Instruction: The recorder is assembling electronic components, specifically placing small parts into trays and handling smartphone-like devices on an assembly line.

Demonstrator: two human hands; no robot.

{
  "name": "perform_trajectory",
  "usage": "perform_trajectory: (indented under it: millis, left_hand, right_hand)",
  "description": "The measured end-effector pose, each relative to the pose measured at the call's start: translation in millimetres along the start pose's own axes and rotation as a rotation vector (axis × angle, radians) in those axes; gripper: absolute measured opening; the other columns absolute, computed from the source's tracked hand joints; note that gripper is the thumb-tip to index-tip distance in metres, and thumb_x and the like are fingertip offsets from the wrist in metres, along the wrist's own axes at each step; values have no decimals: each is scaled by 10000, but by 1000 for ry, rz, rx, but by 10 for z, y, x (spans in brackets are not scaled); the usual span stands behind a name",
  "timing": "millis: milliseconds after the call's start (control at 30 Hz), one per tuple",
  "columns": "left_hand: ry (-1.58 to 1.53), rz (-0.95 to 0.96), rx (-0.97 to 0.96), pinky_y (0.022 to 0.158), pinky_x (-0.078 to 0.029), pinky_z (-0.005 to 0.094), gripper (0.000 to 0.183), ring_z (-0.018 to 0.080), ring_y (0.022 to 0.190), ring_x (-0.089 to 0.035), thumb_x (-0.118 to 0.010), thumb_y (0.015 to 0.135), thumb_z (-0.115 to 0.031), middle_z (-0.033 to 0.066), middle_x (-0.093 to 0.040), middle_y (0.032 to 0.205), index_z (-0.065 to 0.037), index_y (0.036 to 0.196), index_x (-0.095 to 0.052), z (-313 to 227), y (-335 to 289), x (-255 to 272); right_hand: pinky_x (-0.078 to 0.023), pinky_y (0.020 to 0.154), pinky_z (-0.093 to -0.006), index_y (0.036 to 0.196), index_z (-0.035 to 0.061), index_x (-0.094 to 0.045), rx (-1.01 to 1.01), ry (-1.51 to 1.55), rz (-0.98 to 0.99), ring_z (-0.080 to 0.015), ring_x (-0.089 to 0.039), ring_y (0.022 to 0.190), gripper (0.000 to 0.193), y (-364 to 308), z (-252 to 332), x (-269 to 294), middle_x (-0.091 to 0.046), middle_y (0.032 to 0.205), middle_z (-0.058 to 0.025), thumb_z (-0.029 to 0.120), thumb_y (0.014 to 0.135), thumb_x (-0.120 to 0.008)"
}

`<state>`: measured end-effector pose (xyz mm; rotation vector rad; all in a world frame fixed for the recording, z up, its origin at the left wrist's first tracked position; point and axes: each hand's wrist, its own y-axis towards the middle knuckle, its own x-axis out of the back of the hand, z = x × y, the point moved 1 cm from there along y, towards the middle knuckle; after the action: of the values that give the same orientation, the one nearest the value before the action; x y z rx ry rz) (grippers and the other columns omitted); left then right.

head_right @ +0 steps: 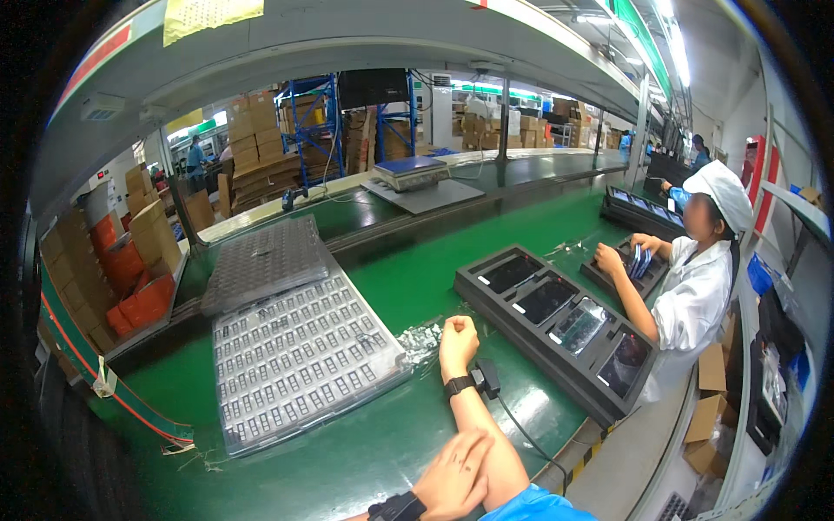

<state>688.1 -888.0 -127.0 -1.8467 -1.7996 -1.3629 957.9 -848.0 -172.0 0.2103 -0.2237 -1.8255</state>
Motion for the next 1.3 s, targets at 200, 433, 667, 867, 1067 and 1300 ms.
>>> perform_trajectory:
  millis: [200,433,667,867,1067,1300]
  left_hand:
    - [115,-69,-10,1068,-357,489,458,396,1265,-425,-542,857,-178,240,-494,1287,54,1251,-520,196,354,-11]
    - [-328,8,101,943,-456,420,379,342,1105,-549,-603,809,-234,149,-602,1135,6,1102,-591,-543,-69,-282]
    - [176,-247,-47,1061,-367,406,420,344,1239,-469,-557,899,-280,200,-534,1284,53,1154,-576,-272,84,-188]
    - [104,-230,-256,875,-486,365,305,268,976,-560,-557,832,-199,139,-585,1077,28,1024,-625,-310,-75,-745]
    - [180,-69,-41,1014,-393,411,439,325,1142,-499,-546,880,-290,178,-546,1233,52,1153,-581,-229,140,-313]
    - [130,-90,-156,1015,-394,401,488,332,1163,-504,-544,916,-338,200,-557,1261,64,1190,-578,-127,38,-386]
  right_hand:
    - [-500,579,-272,866,46,-655,17,-114,40,-117,-633,616,82,-24,38,-50,-659,749,-37,121,868,-621]
    - [-505,745,-352,842,89,-678,-100,-103,76,-224,-674,785,95,67,19,-21,-700,804,-71,181,824,-661]
    - [-488,626,-296,840,52,-677,-100,20,125,-133,-627,653,81,-55,54,-114,-673,739,-44,131,834,-664]
    - [-487,580,-278,849,39,-663,-65,46,130,-120,-613,600,70,21,79,29,-657,728,-40,99,861,-630]
    - [-481,573,-272,850,35,-661,-88,29,133,-118,-604,592,90,33,63,49,-649,727,-37,116,867,-624]
    - [-480,583,-272,861,37,-666,-107,57,146,-116,-604,597,87,-64,126,-6,-658,727,-36,121,855,-647]
